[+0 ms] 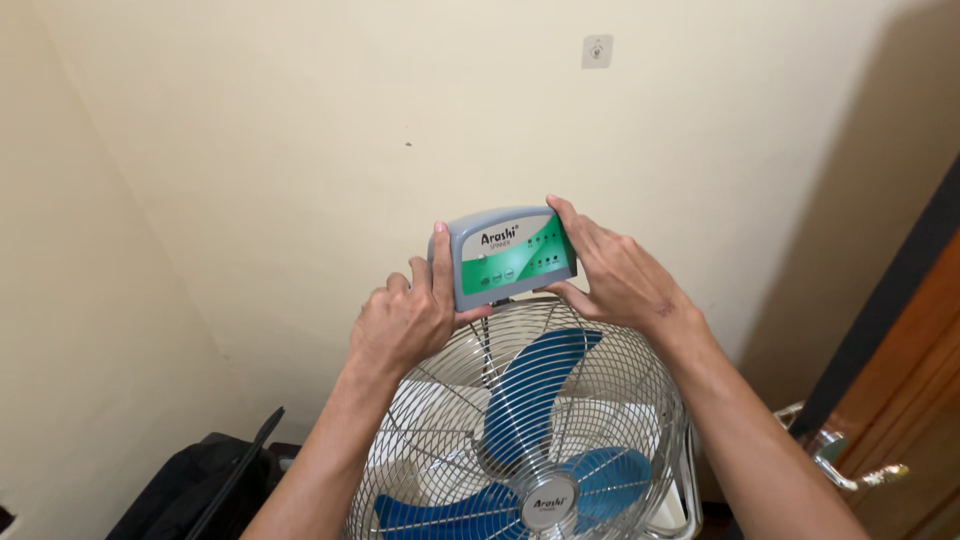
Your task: The person disassembles a table fan by removing the front grille and motor housing, then wipes the grille and fan blades with a cloth. The person reassembles the fan by reattaching the grille and securing the motor housing.
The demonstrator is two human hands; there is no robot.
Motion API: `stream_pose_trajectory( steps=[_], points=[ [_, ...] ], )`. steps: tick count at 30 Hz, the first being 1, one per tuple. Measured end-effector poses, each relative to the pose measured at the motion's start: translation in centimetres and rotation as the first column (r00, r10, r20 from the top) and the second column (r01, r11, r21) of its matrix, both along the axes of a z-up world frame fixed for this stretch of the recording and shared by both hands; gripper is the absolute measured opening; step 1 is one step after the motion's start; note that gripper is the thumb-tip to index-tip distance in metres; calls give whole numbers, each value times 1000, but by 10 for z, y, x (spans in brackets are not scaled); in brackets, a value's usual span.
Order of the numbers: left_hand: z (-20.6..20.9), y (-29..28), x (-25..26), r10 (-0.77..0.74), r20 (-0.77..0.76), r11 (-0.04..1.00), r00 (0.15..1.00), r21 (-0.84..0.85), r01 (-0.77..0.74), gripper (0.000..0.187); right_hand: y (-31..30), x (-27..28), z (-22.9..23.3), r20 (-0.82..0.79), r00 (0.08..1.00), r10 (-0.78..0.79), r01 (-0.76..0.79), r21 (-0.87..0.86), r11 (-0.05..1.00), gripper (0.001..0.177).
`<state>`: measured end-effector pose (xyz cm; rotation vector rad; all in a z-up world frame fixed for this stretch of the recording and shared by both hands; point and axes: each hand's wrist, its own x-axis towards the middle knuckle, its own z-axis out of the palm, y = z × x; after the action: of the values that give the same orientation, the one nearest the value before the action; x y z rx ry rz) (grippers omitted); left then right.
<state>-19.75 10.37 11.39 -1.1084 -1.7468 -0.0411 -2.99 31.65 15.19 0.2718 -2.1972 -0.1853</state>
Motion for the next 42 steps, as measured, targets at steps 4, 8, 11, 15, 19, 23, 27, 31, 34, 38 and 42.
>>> stream_pose_trajectory(
  steps=[4,8,11,15,19,23,27,31,34,38,42],
  points=[
    [0,-4,1,-107,112,994,988,46,102,111,-10,1,2,218,972,-85,156,-334,929,103],
    [10,-13,1,-420,231,903,878,207,377,107,-20,4,4,187,982,-12,97,-452,887,113],
    [19,-27,-7,-653,35,736,756,265,623,100,-28,6,0,160,984,79,26,-566,824,102],
    [24,-31,-23,-608,779,783,152,557,277,70,-50,7,-10,55,991,125,-55,-679,732,89],
    [33,-8,-56,-464,859,849,-215,501,169,77,-89,-13,-8,-83,993,-80,-16,-788,616,88],
    [17,13,-65,-451,720,736,-527,634,237,64,-125,-35,-2,49,925,-378,256,-815,520,111],
    [2,18,-61,-515,589,649,-622,742,165,48,-149,-51,-12,-79,882,-465,204,-826,525,109],
    [5,12,-46,-496,485,642,-720,763,71,43,-158,-54,-22,-222,863,-455,88,-818,568,94],
    [13,-2,-32,-475,517,691,-712,720,62,55,-164,-49,-23,-336,868,-366,-97,-837,539,91],
    [24,-21,-14,-487,479,680,-730,733,27,57,-171,-48,-23,-383,859,-339,-200,-862,466,84],
    [24,-37,6,-496,514,687,-700,725,46,46,-173,-43,-30,-453,832,-321,-262,-830,492,75]
  ],
)
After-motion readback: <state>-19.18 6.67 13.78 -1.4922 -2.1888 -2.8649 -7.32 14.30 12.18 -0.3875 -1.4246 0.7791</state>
